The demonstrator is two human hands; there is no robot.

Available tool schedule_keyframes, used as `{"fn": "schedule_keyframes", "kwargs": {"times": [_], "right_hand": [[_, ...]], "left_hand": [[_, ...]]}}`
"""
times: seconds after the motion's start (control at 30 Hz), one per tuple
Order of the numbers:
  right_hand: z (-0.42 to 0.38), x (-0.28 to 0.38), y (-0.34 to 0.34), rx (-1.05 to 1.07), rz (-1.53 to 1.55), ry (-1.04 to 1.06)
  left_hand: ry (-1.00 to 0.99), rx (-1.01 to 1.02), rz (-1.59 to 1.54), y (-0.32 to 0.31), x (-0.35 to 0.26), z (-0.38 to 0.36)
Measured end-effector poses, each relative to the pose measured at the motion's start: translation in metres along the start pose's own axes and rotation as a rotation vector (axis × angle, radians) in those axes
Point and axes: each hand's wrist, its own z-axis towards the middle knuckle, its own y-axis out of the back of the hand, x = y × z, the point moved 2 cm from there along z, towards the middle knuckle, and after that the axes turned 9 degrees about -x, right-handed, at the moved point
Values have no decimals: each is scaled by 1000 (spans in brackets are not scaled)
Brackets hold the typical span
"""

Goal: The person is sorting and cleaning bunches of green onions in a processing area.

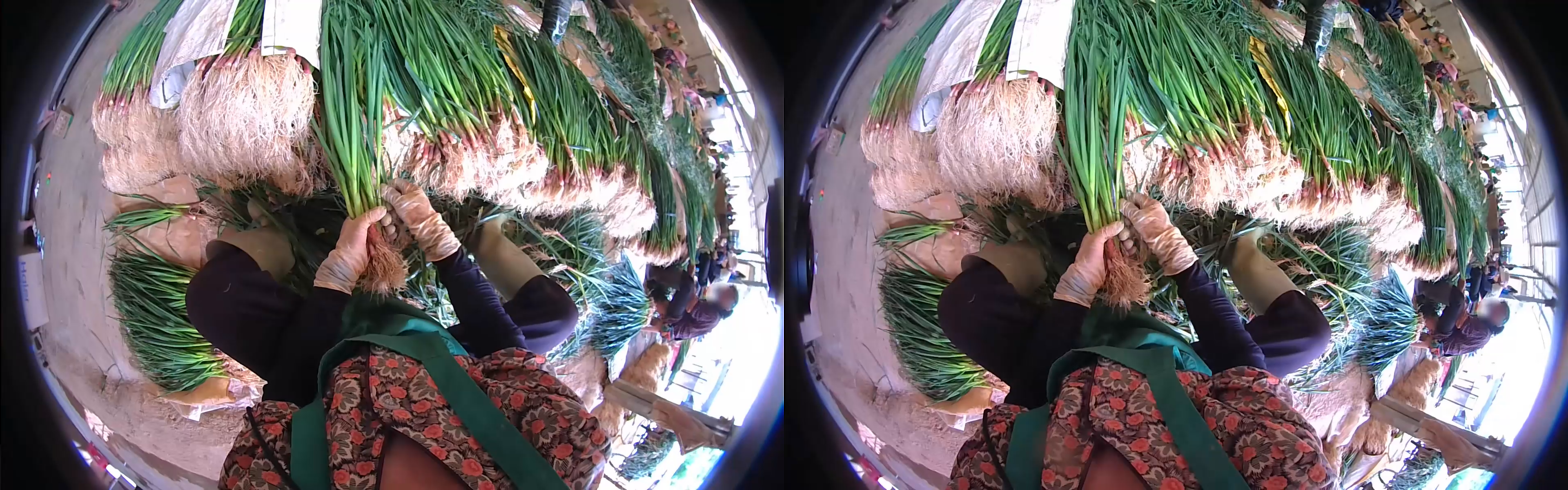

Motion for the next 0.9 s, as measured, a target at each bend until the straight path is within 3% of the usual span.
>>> {"fn": "schedule_keyframes", "kwargs": {"times": [0.07, 0.13, 0.17, 0.23, 0.27, 0.33, 0.37, 0.4, 0.43, 0.47, 0.5, 0.53, 0.6, 0.63, 0.67, 0.73, 0.77, 0.83, 0.87, 0.9], "right_hand": [[5, -13, 0, -141, -175, 71], [24, -39, 29, -547, -1012, 622], [36, -63, 63, -491, -1162, 511], [14, -70, 89, 1, -1640, 239], [-1, -60, 91, 179, -1572, -33], [-8, -46, 116, 206, -1049, 34], [10, -44, 132, 71, -1376, 272], [29, -42, 148, -134, -1701, 461], [47, -24, 150, -369, -1694, 692], [63, -6, 152, -618, -1649, 905], [58, 34, 137, -568, -757, 806], [70, 50, 128, -709, -934, 706], [81, 56, 118, -633, -1314, 666], [57, 76, 93, -473, -1175, 413], [57, 68, 84, -455, -1030, 231], [32, 29, 69, -138, -278, 310], [24, 10, 60, 66, -254, 407], [-3, -14, 42, 119, -553, 591], [-17, -14, 36, -35, -884, 670], [-18, -6, 42, -35, -976, 915]], "left_hand": [[2, 53, -24, -1, -3, 0], [30, 74, -70, -3, 0, -1], [48, 107, -93, -5, 0, -5], [51, 152, -113, -8, -5, -8], [69, 156, -108, -10, -9, -11], [115, 166, -91, -14, -19, -15], [232, 289, -101, -1, -11, 0], [194, 238, -97, -6, -12, -3], [154, 187, -89, -17, -13, -10], [113, 135, -77, -22, -16, -13], [158, 225, -104, -17, -14, -9], [162, 238, -121, -13, -13, -5], [172, 266, -160, -8, -11, 0], [158, 249, -158, -6, -10, 2], [128, 196, -108, -11, -15, 0], [75, 73, -21, -23, -26, -14], [99, 37, -8, -17, -22, -10], [144, 40, -88, -10, -14, -4], [168, 45, -126, -10, -10, -3], [167, 47, -126, -11, -9, -2]]}}
